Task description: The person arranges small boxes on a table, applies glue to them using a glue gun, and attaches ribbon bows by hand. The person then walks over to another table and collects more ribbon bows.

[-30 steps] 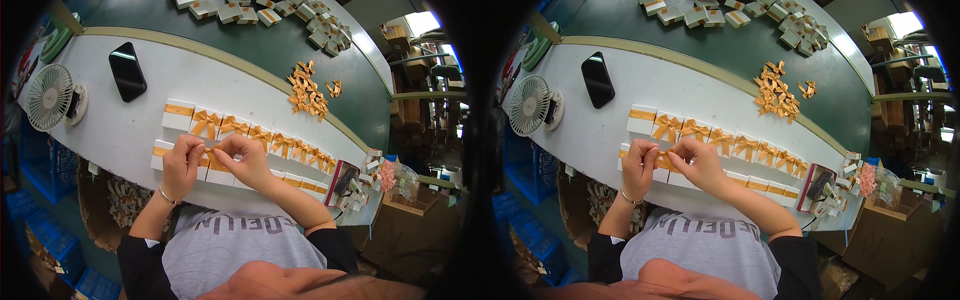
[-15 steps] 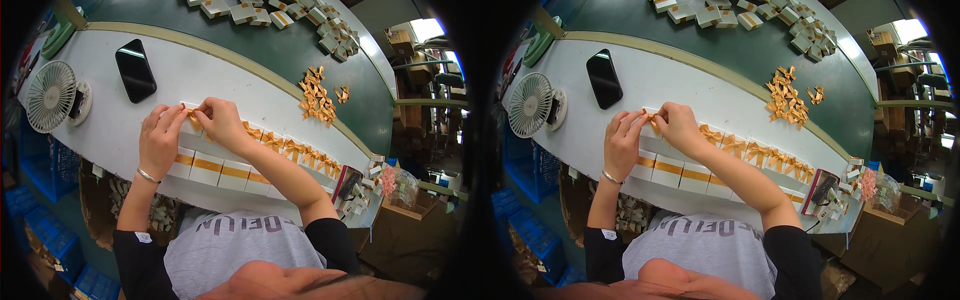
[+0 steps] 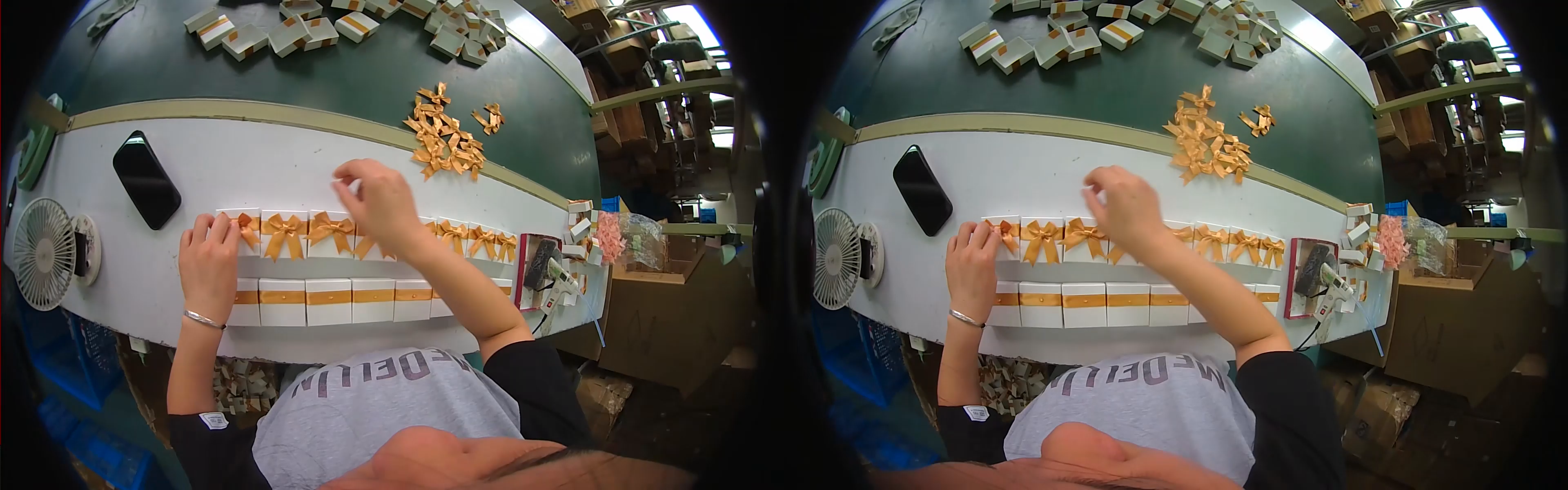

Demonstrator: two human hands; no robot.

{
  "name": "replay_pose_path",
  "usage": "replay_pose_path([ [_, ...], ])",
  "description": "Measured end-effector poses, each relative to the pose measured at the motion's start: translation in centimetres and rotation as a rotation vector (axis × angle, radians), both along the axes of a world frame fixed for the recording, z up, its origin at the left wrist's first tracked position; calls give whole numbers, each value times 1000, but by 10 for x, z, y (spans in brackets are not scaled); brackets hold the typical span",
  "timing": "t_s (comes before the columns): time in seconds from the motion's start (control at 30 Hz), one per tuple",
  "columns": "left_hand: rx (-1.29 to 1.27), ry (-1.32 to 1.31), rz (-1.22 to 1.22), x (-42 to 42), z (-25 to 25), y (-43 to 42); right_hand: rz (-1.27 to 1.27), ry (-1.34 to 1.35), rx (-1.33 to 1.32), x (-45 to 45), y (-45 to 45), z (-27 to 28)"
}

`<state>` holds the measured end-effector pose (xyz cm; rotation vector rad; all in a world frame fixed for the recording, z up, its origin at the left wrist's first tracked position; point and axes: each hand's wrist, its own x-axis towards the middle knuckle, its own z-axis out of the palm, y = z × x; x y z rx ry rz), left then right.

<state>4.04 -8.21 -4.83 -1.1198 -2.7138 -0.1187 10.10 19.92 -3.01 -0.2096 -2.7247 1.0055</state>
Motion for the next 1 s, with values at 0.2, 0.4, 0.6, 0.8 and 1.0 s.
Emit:
replay_pose_path([
  [0.2, 105, -220, -11, -10, 8, -11, -426, -140, 284, 35, 151, -38],
  [0.4, 341, -115, 56, 13, 39, 10, -289, -134, 79, 49, 151, -35],
  [0.6, 652, -354, -226, 70, 84, 93, -22, -28, -256, 93, 89, 43],
  [0.8, 560, -807, -311, 88, 77, 143, 182, -35, -357, 148, 67, 76],
  [1.0, 911, -1419, -219, 136, 41, 155, -6, -2, -695, 196, 59, 52],
])
